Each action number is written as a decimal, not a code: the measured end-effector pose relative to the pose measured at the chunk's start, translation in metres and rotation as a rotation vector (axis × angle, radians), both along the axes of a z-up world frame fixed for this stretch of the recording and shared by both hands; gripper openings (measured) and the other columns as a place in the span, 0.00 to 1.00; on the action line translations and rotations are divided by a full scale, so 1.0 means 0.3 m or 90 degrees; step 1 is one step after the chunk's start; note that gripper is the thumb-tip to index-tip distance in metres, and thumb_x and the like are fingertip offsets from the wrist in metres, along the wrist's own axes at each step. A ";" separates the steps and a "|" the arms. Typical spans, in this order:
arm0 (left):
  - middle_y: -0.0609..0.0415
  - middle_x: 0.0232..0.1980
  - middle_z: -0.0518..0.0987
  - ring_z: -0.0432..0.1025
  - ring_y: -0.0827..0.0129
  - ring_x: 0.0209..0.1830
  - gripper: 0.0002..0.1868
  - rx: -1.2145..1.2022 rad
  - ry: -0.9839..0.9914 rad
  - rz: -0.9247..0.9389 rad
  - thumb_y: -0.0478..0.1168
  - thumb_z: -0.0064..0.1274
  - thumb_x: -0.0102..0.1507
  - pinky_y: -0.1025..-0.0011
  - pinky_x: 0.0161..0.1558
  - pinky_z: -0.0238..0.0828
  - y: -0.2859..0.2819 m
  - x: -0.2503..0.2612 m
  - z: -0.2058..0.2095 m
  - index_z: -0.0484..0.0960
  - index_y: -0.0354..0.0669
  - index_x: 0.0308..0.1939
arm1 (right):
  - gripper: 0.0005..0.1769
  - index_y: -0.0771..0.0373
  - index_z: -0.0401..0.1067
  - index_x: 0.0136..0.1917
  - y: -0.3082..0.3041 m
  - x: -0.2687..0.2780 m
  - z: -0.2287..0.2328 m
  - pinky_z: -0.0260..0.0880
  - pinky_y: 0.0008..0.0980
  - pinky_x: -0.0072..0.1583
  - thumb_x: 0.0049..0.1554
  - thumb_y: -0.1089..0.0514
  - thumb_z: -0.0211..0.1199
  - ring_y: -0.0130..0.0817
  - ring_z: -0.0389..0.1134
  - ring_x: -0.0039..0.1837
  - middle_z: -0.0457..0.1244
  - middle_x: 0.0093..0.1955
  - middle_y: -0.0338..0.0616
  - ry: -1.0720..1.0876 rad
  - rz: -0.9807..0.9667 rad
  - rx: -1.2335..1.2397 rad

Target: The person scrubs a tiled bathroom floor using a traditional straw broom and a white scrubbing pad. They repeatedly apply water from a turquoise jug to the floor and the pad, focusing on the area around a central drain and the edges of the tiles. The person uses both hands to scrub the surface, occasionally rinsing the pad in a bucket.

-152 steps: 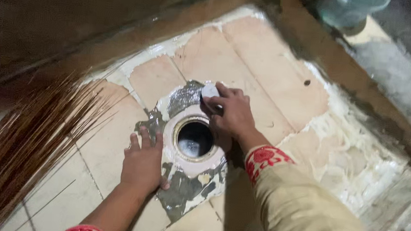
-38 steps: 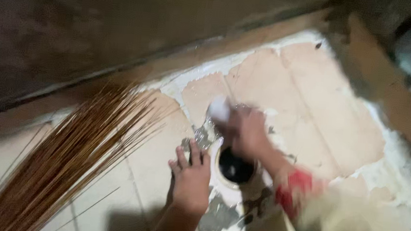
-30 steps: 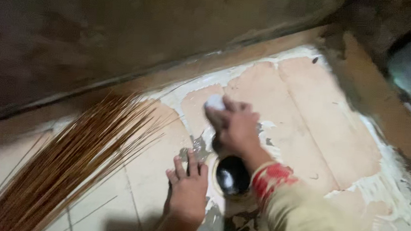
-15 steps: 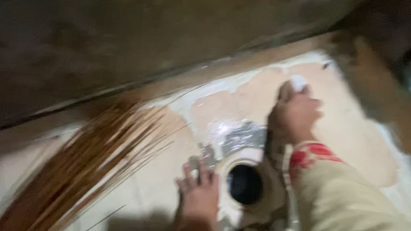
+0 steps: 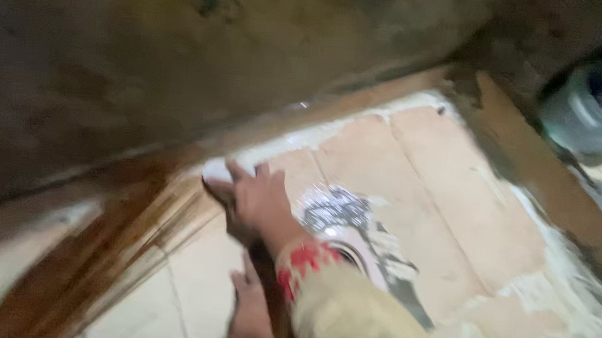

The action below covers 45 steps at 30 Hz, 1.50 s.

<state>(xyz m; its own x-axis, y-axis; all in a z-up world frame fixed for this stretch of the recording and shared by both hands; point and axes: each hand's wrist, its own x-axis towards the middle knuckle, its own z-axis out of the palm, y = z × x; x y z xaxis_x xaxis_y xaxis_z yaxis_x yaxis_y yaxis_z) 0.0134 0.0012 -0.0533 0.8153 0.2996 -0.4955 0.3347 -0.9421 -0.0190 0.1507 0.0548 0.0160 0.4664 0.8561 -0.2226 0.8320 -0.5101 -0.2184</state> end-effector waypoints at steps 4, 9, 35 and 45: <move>0.33 0.82 0.36 0.38 0.27 0.79 0.58 -0.054 0.028 0.030 0.47 0.74 0.50 0.33 0.70 0.48 -0.030 0.030 0.106 0.51 0.39 0.74 | 0.37 0.29 0.65 0.74 -0.238 0.364 -0.179 0.47 0.72 0.74 0.52 0.54 0.58 0.58 0.57 0.77 0.55 0.81 0.42 -0.057 -0.281 0.136; 0.30 0.80 0.36 0.38 0.22 0.78 0.70 -0.121 0.025 0.034 0.47 0.83 0.38 0.29 0.68 0.49 -0.029 0.023 0.207 0.49 0.41 0.73 | 0.27 0.37 0.72 0.68 -1.099 0.602 -0.198 0.58 0.71 0.63 0.54 0.46 0.61 0.62 0.63 0.66 0.61 0.67 0.51 -0.231 -0.469 0.130; 0.38 0.85 0.35 0.37 0.29 0.82 0.67 -0.051 0.032 0.078 0.47 0.84 0.37 0.34 0.73 0.50 -0.026 0.035 0.183 0.56 0.49 0.73 | 0.33 0.50 0.77 0.67 -1.497 0.278 -0.160 0.52 0.59 0.71 0.45 0.54 0.63 0.64 0.57 0.71 0.60 0.70 0.70 -0.357 -0.620 0.323; 0.36 0.83 0.31 0.34 0.28 0.81 0.76 -0.066 0.077 0.068 0.51 0.86 0.38 0.34 0.73 0.47 -0.028 0.054 0.192 0.45 0.47 0.77 | 0.34 0.47 0.72 0.69 -1.618 0.244 -0.102 0.64 0.60 0.61 0.49 0.47 0.67 0.64 0.63 0.64 0.62 0.64 0.59 -0.312 -0.996 0.091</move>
<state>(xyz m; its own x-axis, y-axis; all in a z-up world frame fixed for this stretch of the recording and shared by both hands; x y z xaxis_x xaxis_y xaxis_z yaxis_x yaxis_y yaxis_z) 0.0296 -0.0073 0.0042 0.7145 0.3235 -0.6203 0.4342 -0.9003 0.0306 0.2239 -0.4307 -0.0145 0.8423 -0.4862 0.2326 -0.4409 -0.8698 -0.2216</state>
